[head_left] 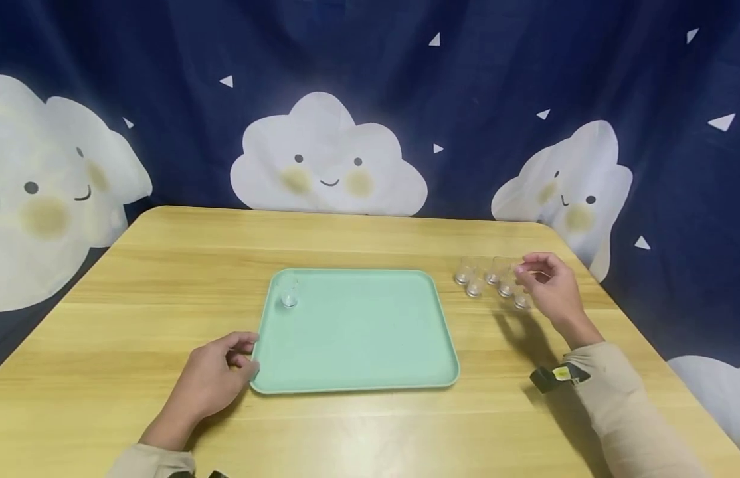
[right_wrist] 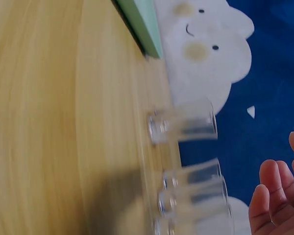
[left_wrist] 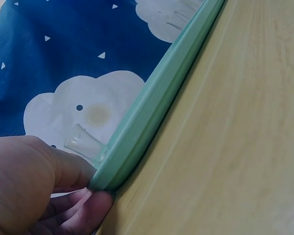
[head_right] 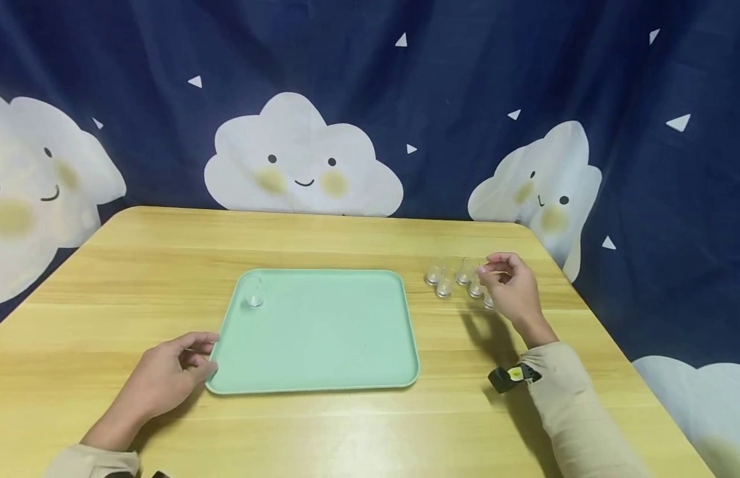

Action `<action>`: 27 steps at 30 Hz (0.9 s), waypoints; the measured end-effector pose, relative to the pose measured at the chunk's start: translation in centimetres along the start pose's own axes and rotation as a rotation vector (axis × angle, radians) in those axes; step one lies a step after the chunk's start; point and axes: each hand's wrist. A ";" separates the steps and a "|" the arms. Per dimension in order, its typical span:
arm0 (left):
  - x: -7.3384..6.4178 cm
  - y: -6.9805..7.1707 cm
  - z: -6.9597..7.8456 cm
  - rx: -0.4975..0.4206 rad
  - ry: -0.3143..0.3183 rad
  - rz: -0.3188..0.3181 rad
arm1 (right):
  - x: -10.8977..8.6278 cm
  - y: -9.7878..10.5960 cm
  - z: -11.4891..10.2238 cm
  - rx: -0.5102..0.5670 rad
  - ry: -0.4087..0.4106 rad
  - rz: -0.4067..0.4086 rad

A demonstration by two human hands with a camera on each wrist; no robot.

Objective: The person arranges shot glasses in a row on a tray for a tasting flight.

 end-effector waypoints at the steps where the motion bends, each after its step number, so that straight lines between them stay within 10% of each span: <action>1: 0.1 0.1 0.1 0.001 -0.001 -0.004 | 0.0 0.6 0.1 -0.002 -0.005 0.013; 11: 0.2 0.1 0.0 0.004 0.017 -0.020 | -0.2 4.3 1.2 -0.007 -0.060 0.065; 27: -0.1 0.1 0.0 -0.045 0.052 -0.041 | -0.2 4.9 3.7 -0.137 -0.226 -0.218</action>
Point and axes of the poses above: each hand's wrist, its own x-axis towards the middle knuckle, its own y-axis out of the back of the hand, z = x × y, and after that the axes turned 14 degrees about x, right-handed
